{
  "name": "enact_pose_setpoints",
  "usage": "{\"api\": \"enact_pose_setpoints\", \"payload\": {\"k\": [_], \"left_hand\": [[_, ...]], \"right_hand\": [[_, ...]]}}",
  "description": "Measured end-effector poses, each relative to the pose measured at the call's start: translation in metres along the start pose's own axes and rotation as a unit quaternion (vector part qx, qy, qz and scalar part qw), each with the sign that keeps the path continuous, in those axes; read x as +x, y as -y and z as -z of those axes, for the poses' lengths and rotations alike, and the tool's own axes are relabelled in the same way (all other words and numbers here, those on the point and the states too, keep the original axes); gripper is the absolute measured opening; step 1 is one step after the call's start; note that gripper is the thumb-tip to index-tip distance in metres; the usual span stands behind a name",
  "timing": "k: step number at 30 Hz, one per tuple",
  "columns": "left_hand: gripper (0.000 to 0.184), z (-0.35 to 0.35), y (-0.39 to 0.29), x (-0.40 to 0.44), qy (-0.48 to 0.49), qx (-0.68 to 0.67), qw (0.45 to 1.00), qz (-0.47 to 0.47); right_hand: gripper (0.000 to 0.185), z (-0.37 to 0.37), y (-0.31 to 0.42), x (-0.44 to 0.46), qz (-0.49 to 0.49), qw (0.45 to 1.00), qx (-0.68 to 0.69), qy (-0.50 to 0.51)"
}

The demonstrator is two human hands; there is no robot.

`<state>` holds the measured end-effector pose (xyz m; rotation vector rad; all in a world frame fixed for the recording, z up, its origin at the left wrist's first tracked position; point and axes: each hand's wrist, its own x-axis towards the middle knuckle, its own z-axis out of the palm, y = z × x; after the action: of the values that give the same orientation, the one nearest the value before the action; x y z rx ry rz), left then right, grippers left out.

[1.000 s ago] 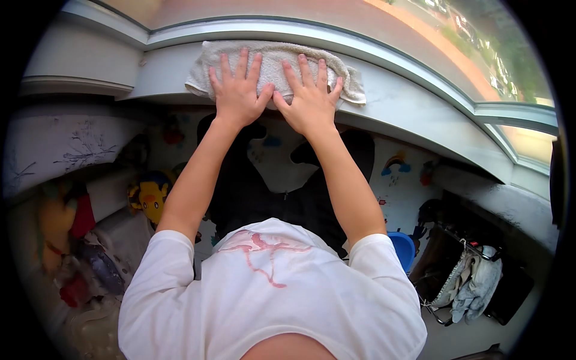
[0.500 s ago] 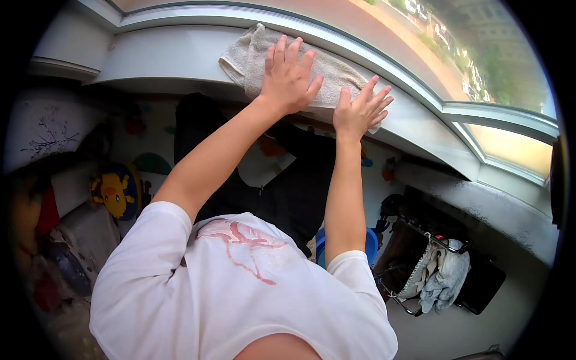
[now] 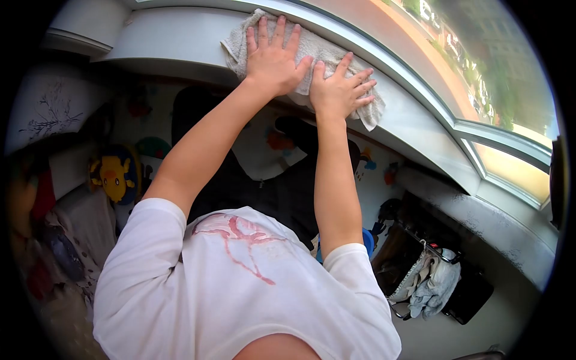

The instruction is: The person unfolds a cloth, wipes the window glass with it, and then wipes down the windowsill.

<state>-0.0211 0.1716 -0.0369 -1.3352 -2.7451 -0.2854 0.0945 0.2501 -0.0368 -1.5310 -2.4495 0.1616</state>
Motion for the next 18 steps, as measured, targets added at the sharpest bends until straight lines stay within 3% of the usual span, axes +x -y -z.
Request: {"api": "enact_pose_setpoints", "payload": {"k": [3,7,12,18], "left_hand": [[0.083,0.0,0.062,0.004,-0.009,0.017,0.999,0.046],[0.085,-0.004,0.094,0.003,-0.045,0.035,0.995,0.078],[0.085,-0.003,0.077,-0.011,-0.055,-0.003,0.997,0.053],[0.086,-0.005,0.013,-0.033,-0.047,-0.048,0.998,-0.001]], "right_hand": [[0.078,-0.023,0.056,-0.01,0.045,0.999,0.01,-0.007],[0.076,-0.027,0.089,-0.018,0.093,0.995,0.029,0.002],[0.066,-0.019,0.064,-0.021,0.14,0.989,0.041,-0.015],[0.064,-0.006,0.002,-0.025,0.097,0.995,0.017,-0.033]]}}
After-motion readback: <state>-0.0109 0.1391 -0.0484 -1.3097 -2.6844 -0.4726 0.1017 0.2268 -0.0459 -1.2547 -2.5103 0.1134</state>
